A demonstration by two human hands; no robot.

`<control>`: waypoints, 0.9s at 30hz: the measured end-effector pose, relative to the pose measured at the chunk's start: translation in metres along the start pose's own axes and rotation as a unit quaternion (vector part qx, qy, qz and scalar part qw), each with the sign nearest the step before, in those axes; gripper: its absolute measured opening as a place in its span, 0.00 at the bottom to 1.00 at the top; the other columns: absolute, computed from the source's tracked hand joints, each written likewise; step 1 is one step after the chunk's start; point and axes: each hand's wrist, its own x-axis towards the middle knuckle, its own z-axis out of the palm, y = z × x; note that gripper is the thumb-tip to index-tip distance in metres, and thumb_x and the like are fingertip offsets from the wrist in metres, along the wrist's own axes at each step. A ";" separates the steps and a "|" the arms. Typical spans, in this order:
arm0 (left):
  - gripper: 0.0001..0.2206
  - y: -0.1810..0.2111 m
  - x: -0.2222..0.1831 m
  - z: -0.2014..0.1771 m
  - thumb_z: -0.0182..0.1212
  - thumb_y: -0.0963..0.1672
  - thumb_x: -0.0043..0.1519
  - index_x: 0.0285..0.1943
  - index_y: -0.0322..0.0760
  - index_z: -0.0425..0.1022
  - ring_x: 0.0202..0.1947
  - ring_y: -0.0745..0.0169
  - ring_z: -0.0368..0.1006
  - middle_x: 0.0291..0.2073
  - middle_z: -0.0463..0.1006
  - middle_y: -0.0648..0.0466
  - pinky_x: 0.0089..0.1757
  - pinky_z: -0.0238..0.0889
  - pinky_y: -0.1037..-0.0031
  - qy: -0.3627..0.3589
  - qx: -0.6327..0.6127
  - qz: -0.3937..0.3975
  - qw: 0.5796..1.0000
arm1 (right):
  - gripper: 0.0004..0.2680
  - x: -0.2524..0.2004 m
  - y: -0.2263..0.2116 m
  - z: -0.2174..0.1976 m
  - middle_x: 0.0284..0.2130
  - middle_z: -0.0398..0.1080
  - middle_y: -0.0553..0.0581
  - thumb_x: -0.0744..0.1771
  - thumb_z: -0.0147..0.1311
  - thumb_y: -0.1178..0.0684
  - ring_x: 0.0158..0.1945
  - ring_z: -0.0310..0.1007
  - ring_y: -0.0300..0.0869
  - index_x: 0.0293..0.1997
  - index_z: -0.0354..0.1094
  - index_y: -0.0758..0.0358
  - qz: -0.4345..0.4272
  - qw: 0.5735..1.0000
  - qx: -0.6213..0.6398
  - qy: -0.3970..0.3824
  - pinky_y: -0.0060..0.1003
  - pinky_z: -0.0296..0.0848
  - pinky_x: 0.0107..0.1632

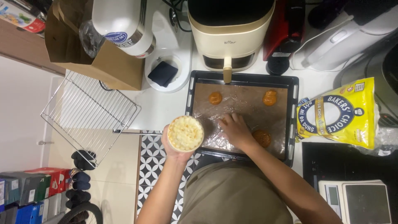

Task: Preparing and molding pastries on a baking tray.

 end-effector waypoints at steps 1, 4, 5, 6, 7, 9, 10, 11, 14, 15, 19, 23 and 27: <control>0.20 0.000 0.001 -0.001 0.48 0.51 0.64 0.51 0.33 0.78 0.48 0.45 0.78 0.47 0.81 0.44 0.49 0.73 0.56 -0.003 0.002 -0.005 1.000 | 0.19 0.000 0.007 0.012 0.54 0.64 0.61 0.62 0.60 0.46 0.57 0.61 0.57 0.56 0.67 0.62 0.007 0.999 0.001 -0.045 0.55 0.61 0.58; 0.20 0.000 -0.001 0.004 0.48 0.50 0.64 0.52 0.32 0.77 0.50 0.45 0.77 0.48 0.81 0.43 0.51 0.71 0.56 -0.013 0.019 -0.012 1.000 | 0.14 0.001 0.020 0.029 0.56 0.64 0.59 0.66 0.58 0.48 0.59 0.60 0.53 0.56 0.68 0.58 0.047 0.993 0.006 -0.110 0.51 0.62 0.62; 0.20 -0.001 -0.002 0.007 0.48 0.50 0.64 0.53 0.31 0.77 0.51 0.45 0.77 0.49 0.80 0.43 0.53 0.70 0.56 -0.020 0.034 -0.014 0.999 | 0.14 0.001 0.024 0.030 0.55 0.64 0.58 0.66 0.57 0.48 0.60 0.59 0.52 0.56 0.68 0.57 0.080 0.988 0.011 -0.129 0.50 0.62 0.63; 0.20 0.001 -0.004 0.017 0.48 0.50 0.64 0.53 0.31 0.77 0.51 0.45 0.77 0.49 0.80 0.43 0.53 0.70 0.56 -0.021 0.034 -0.016 0.999 | 0.14 0.001 0.027 0.028 0.55 0.64 0.58 0.66 0.57 0.48 0.60 0.59 0.52 0.56 0.68 0.57 0.082 0.988 0.009 -0.128 0.50 0.62 0.63; 0.21 0.002 -0.007 0.025 0.48 0.51 0.63 0.53 0.32 0.77 0.52 0.46 0.76 0.50 0.80 0.43 0.54 0.68 0.56 -0.026 0.050 -0.013 0.998 | 0.14 0.001 0.030 0.027 0.52 0.65 0.60 0.66 0.57 0.48 0.58 0.60 0.53 0.56 0.69 0.58 0.119 0.987 0.068 -0.085 0.51 0.65 0.59; 0.21 0.007 -0.010 0.031 0.48 0.51 0.62 0.53 0.32 0.76 0.53 0.46 0.76 0.50 0.81 0.43 0.56 0.67 0.55 -0.031 0.066 -0.013 0.997 | 0.14 0.002 0.034 0.014 0.50 0.65 0.61 0.66 0.57 0.48 0.56 0.61 0.55 0.56 0.70 0.58 0.159 0.979 0.125 -0.042 0.51 0.67 0.56; 0.20 0.010 -0.009 0.029 0.50 0.50 0.61 0.52 0.32 0.76 0.53 0.47 0.77 0.50 0.81 0.44 0.56 0.66 0.56 -0.030 0.083 -0.007 0.996 | 0.13 0.003 0.036 0.002 0.45 0.69 0.61 0.68 0.53 0.46 0.49 0.66 0.55 0.54 0.73 0.58 0.255 0.904 0.344 -0.013 0.50 0.70 0.52; 0.18 0.013 -0.007 0.027 0.52 0.50 0.60 0.50 0.33 0.75 0.52 0.48 0.77 0.49 0.81 0.45 0.56 0.66 0.56 -0.031 0.101 -0.004 0.994 | 0.13 0.003 0.038 -0.010 0.40 0.73 0.61 0.69 0.48 0.44 0.42 0.72 0.54 0.53 0.75 0.58 0.334 0.771 0.541 0.019 0.48 0.73 0.48; 0.09 0.028 0.002 -0.010 0.62 0.44 0.63 0.47 0.33 0.74 0.47 0.55 0.76 0.44 0.80 0.47 0.53 0.67 0.63 -0.110 0.194 0.013 0.975 | 0.17 0.012 0.015 -0.071 0.35 0.75 0.62 0.63 0.49 0.38 0.38 0.77 0.49 0.40 0.71 0.64 0.385 0.358 0.850 0.018 0.47 0.74 0.40; 0.09 0.028 0.001 0.001 0.62 0.44 0.63 0.47 0.33 0.74 0.47 0.55 0.76 0.44 0.80 0.47 0.53 0.67 0.63 -0.113 0.195 0.005 0.974 | 0.17 0.013 0.011 -0.074 0.35 0.75 0.62 0.63 0.49 0.38 0.38 0.77 0.49 0.40 0.71 0.64 0.387 0.357 0.850 0.027 0.47 0.74 0.40; 0.08 0.025 -0.002 0.037 0.71 0.40 0.58 0.39 0.32 0.75 0.36 0.68 0.71 0.33 0.77 0.54 0.41 0.63 0.76 -0.061 0.499 0.041 0.863 | 0.13 0.001 0.034 -0.021 0.27 0.69 0.57 0.66 0.50 0.39 0.32 0.72 0.48 0.31 0.67 0.58 0.434 0.278 0.854 0.077 0.45 0.71 0.34; 0.09 0.022 0.001 0.041 0.73 0.43 0.55 0.33 0.33 0.78 0.24 0.71 0.64 0.22 0.73 0.57 0.27 0.56 0.78 0.052 0.730 0.053 0.679 | 0.17 -0.013 0.063 0.033 0.18 0.61 0.51 0.72 0.54 0.42 0.23 0.61 0.41 0.26 0.62 0.58 0.219 0.223 0.950 0.002 0.34 0.58 0.23; 0.10 0.018 0.000 0.040 0.73 0.44 0.55 0.33 0.33 0.77 0.22 0.71 0.65 0.20 0.75 0.57 0.25 0.58 0.77 0.045 0.761 0.071 0.644 | 0.18 -0.011 0.053 0.020 0.16 0.57 0.51 0.70 0.54 0.41 0.20 0.57 0.40 0.22 0.60 0.57 0.323 0.303 0.895 0.054 0.34 0.53 0.20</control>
